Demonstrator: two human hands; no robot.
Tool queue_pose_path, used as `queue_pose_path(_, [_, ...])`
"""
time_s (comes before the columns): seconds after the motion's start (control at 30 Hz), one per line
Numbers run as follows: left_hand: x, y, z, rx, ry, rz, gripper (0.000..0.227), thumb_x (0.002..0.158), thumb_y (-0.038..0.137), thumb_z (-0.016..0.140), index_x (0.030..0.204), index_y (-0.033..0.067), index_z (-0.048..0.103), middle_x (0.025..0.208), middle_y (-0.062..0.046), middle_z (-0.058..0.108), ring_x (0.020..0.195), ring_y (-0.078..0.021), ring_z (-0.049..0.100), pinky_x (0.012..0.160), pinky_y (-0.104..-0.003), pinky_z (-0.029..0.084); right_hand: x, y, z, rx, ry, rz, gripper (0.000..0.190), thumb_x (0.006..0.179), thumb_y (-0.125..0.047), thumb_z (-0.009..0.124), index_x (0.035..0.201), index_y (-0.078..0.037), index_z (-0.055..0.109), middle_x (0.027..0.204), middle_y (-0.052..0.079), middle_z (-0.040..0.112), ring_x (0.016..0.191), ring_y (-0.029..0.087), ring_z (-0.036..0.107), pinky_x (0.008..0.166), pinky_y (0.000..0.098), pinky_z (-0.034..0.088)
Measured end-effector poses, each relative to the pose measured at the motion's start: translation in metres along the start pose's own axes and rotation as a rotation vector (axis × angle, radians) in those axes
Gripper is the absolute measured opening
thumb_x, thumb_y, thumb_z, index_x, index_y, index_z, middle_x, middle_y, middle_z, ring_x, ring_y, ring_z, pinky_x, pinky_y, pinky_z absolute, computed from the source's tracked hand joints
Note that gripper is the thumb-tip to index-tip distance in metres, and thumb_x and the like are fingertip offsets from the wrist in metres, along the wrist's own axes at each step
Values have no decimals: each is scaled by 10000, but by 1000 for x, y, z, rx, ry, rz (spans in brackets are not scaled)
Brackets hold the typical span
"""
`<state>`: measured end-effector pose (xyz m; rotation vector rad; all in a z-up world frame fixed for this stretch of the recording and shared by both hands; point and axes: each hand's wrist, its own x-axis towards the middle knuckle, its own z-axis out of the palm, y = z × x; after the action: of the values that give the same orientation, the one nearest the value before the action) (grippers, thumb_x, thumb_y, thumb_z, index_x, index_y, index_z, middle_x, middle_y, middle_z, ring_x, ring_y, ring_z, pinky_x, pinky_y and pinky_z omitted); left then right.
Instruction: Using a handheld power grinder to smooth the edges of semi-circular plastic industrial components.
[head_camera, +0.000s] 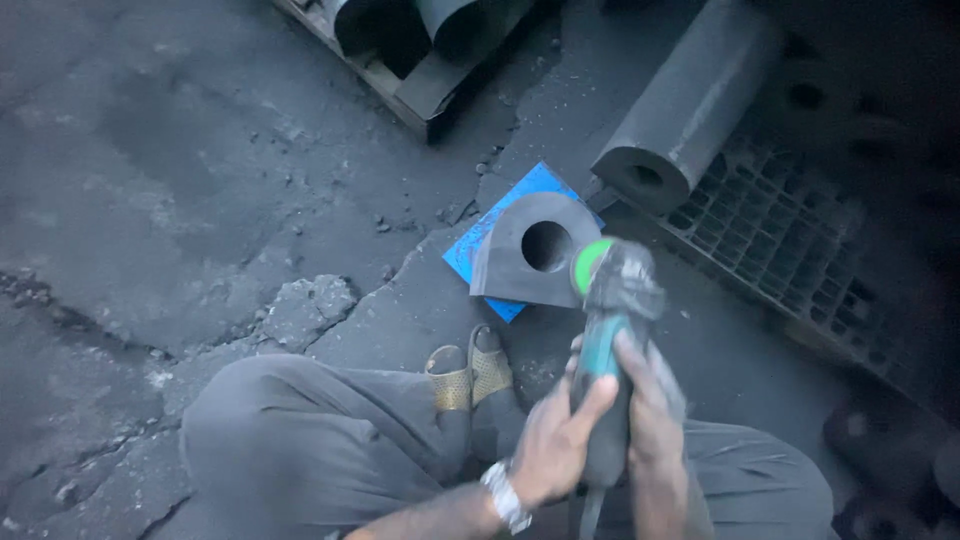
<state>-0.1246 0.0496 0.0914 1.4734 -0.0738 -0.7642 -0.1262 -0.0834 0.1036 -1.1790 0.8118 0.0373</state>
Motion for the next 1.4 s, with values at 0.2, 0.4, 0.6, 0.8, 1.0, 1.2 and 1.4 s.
queue_pose_path(0.2, [8,-71,8,490,107,613,366,1131,204,439,1483,224,536,1452,-347,548,1198,-501,627,973,-500,517,-1,-5,12,100,50,30,390,1002,-320,570,1197,16,610,988,153,703,845,230,686,781,386,571])
queue_pose_path(0.4, [-21,-93,13,469,63,619,378,1174,249,417,1499,137,576,1462,-355,546,1217,-504,636,1016,-470,516,-23,10,3,84,34,22,395,981,-303,586,1185,35,615,987,154,712,853,224,700,782,371,581])
queue_pose_path(0.6, [11,2,-15,-123,30,-47,593,1043,490,497,1355,-5,597,1243,-307,708,1134,-414,707,972,-448,507,11,-9,22,-13,-43,-19,381,1027,-297,572,1191,41,634,957,151,706,843,221,689,776,362,557])
queue_pose_path(0.8, [-41,-36,2,-215,21,66,629,1086,455,549,1496,-17,475,1469,-309,579,1357,-420,585,1104,-467,410,-42,11,8,-51,46,88,384,978,-294,590,1154,42,652,905,170,723,798,234,702,751,363,576])
queue_pose_path(1.0, [5,16,-18,-138,24,-166,599,1003,476,484,1369,15,599,1228,-281,724,1126,-365,717,975,-414,504,14,5,10,-60,-98,-63,416,1040,-297,591,1210,81,624,973,185,701,851,229,692,788,364,569])
queue_pose_path(1.2, [-27,-31,-3,-133,-57,84,628,1078,460,504,1493,-12,485,1468,-270,572,1366,-360,555,1099,-412,377,-28,15,2,24,51,28,423,938,-290,596,1250,-5,605,973,172,719,822,233,715,740,382,597])
queue_pose_path(1.4, [25,3,-15,-206,74,-84,694,967,566,491,1350,0,613,1159,-227,742,1060,-321,715,927,-355,505,31,-6,23,5,-112,-37,374,981,-288,621,1211,6,598,989,137,704,836,204,687,745,361,581])
